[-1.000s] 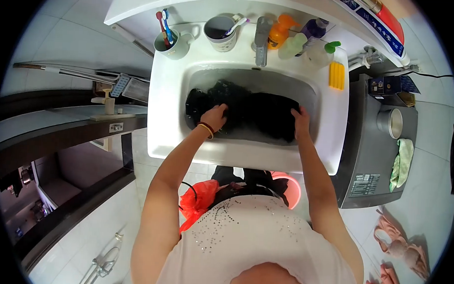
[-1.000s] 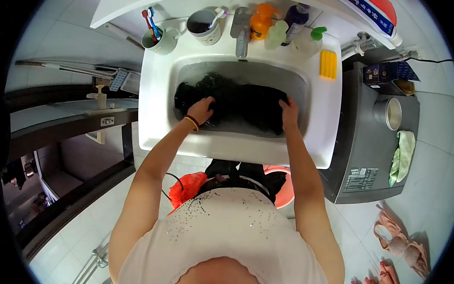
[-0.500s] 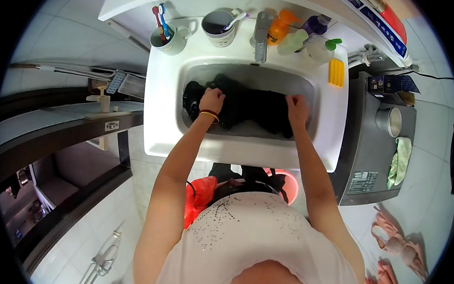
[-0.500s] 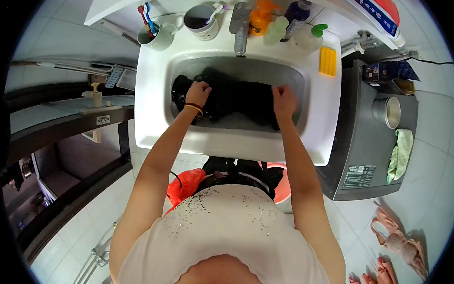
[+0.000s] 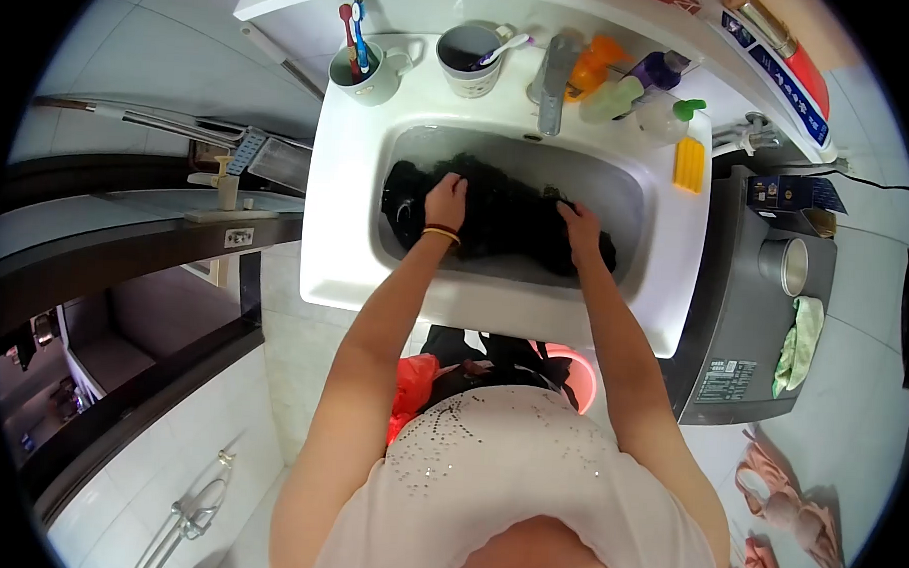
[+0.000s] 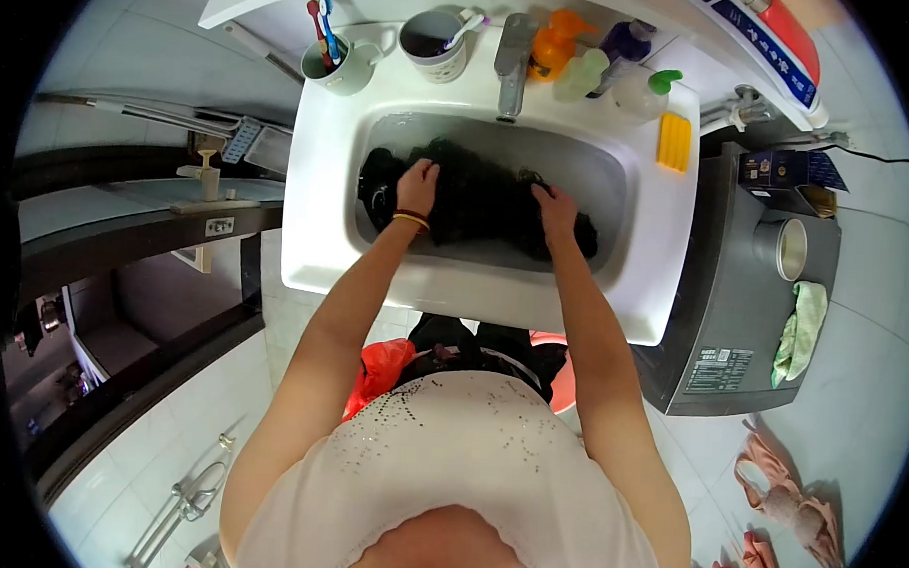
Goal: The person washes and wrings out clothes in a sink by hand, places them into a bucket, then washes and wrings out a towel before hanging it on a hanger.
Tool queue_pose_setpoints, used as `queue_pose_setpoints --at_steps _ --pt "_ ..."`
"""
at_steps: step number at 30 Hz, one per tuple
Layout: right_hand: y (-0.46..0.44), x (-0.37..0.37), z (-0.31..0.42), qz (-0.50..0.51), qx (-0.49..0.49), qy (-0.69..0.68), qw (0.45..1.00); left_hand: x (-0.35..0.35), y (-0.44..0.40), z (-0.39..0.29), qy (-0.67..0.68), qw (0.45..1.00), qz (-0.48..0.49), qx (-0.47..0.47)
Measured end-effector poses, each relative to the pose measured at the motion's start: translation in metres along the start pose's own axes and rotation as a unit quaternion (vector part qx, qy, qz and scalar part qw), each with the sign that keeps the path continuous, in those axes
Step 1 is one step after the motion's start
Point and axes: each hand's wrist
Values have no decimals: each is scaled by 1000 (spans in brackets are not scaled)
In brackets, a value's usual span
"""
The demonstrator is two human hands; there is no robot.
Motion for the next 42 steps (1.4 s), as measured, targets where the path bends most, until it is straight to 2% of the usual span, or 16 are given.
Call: queue_pose_setpoints --at_steps 6,10,14,16,18,20,26,28,29,30,32,33,35,39,40,42 --pt "40 -36 29 -51 -3 -234 971 -13 -1 -73 99 984 -109 105" --pt "68 10 60 28 -87 -300 950 33 38 -90 145 970 47 189" --pt "73 10 70 166 -43 -389 905 38 49 -79 153 975 41 159" --pt "64 3 62 179 -57 -311 932 35 42 -59 117 976 13 183" --pt "41 -6 51 188 -77 -230 952 24 33 -48 160 971 169 47" --pt "5 -8 37 6 -113 -190 975 10 29 -77 173 965 193 41" --pt "-8 0 48 185 -15 -284 941 -10 11 -110 336 856 390 -45" --pt "-6 0 41 221 -12 -386 896 -22 0 -119 244 887 364 144" --pt "-4 -1 37 237 -10 -433 869 -31 -6 -123 213 902 346 146" --pt "0 -10 33 235 -7 -433 870 -41 -10 -126 225 924 308 25" --pt "8 -36 27 154 -51 -438 884 -31 -36 -73 440 849 265 -126" --pt "4 -36 19 151 -53 -436 885 -20 -38 -49 442 847 267 -125" --pt "-16 -32 -3 117 -12 -203 972 5 -48 -16 156 969 182 -54" --pt "-21 -5 9 53 8 -359 932 53 -52 -7 37 995 63 -66" --pt "-27 6 11 44 13 -304 952 61 -48 -7 38 995 65 -73" --pt "-30 8 13 38 15 -242 969 70 -46 -11 -52 958 274 -63"
Point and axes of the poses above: each hand's wrist, its own y-axis away from the middle knuckle, its own x-axis out of the palm, z = x × y, and after that the axes turned 12 degrees about y, right-handed
